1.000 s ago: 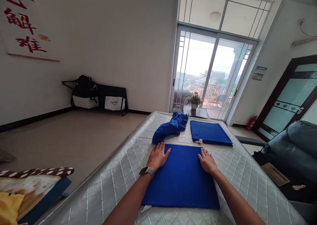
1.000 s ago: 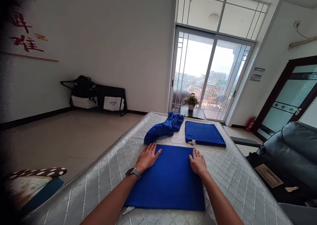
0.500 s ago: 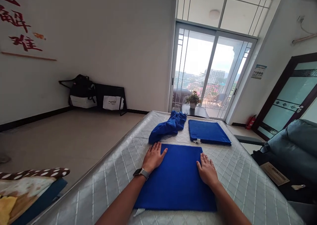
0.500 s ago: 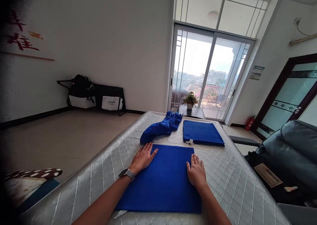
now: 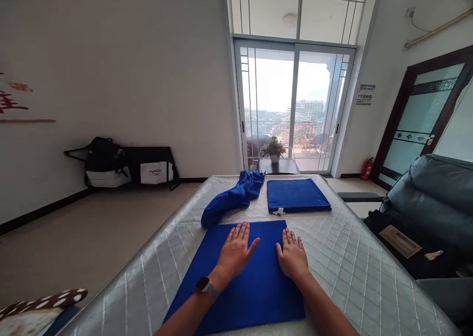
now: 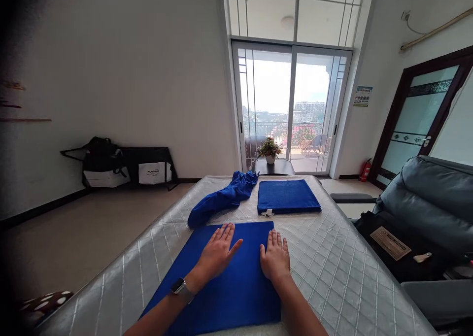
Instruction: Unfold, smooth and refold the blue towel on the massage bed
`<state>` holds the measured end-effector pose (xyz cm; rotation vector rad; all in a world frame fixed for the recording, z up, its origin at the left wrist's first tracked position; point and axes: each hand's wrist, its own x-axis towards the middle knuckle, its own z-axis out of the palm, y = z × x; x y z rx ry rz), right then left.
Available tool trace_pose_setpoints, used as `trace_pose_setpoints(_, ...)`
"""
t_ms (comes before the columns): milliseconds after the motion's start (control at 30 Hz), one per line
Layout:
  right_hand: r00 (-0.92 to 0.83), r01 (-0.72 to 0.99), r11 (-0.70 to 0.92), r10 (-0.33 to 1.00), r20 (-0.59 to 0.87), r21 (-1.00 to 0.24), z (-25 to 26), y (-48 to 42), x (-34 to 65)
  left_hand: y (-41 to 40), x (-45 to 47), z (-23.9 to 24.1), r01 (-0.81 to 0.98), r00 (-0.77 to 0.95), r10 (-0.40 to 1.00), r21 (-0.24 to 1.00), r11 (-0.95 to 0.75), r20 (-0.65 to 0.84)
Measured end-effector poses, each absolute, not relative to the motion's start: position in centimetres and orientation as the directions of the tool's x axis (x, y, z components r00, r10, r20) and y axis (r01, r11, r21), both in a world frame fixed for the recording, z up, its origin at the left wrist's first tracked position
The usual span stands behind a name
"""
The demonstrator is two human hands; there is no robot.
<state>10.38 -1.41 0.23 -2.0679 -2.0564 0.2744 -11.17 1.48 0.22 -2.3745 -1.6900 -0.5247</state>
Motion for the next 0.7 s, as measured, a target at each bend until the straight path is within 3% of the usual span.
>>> trace_pose_setpoints(100, -0.003, 0.963, 0.01, 1.0, 0.025, -0.269, 0.1, -1.4, 10.5, 0.5, -6.3, 0.0, 0.855, 0.464, 0.841, 0.104, -0.507, 0.279)
trace_pose_setpoints(200, -0.027, 0.972, 0.031, 0.999, 0.016, -0.233, 0.0, -1.4, 10.6, 0.4, -3.1, -0.3, 0.812, 0.522, 0.817, 0.153, -0.564, 0.244)
trace_pose_setpoints(400, -0.005, 0.973, 0.009, 1.0, 0.017, -0.231, 0.2, -1.4, 10.5, 1.0, -4.6, -0.7, 0.85, 0.462, 0.863, 0.178, -0.496, 0.204)
trace_pose_setpoints(700, -0.006, 0.971, 0.009, 1.0, 0.013, -0.238, -0.1, -1.2, 10.5, 1.5, -18.4, -1.7, 0.962, 0.225, 0.96, 0.121, -0.247, 0.169)
